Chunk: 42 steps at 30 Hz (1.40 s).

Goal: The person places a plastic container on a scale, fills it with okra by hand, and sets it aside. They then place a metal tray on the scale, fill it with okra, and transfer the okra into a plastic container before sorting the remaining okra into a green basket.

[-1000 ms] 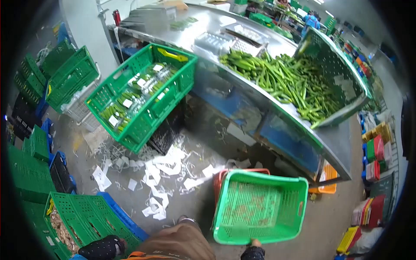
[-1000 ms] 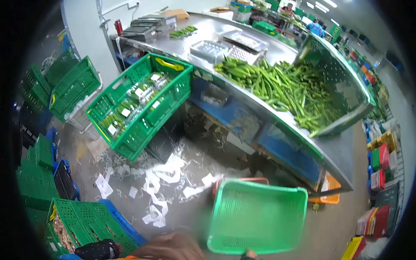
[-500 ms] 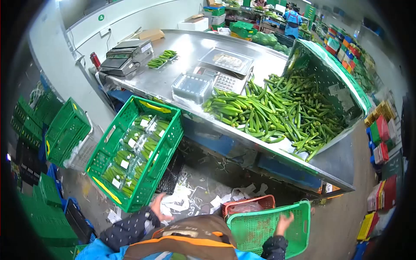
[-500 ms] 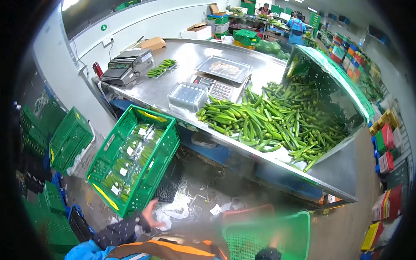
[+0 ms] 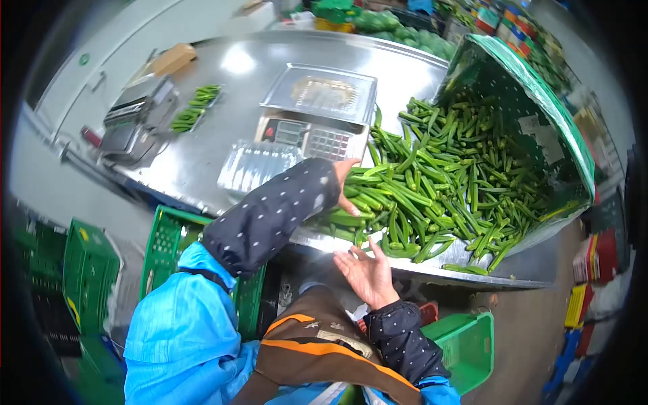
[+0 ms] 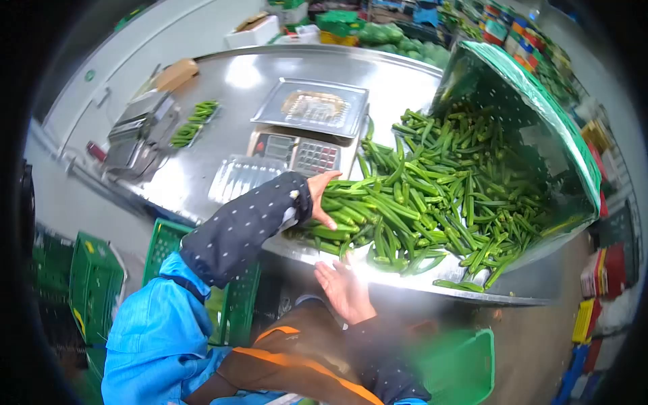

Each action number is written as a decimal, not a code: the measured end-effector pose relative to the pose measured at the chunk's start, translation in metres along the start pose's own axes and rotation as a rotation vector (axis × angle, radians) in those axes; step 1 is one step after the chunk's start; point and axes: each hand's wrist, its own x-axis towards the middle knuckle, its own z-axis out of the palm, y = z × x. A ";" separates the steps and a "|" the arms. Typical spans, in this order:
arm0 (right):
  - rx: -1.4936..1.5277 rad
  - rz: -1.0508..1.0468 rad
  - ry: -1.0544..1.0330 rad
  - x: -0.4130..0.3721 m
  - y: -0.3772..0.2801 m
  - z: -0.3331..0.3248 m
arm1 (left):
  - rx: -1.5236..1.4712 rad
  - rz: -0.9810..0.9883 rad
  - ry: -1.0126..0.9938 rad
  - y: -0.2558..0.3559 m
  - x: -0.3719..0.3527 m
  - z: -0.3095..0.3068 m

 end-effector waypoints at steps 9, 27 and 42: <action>0.089 0.000 0.401 0.067 0.002 0.014 | 0.079 0.022 -0.831 -0.014 0.108 -0.006; 0.233 -0.223 0.017 0.107 -0.026 0.033 | 0.171 -0.076 -0.584 -0.004 0.069 -0.008; 0.115 -0.375 -0.174 0.041 -0.048 0.045 | 0.286 0.146 -0.128 0.083 0.040 -0.023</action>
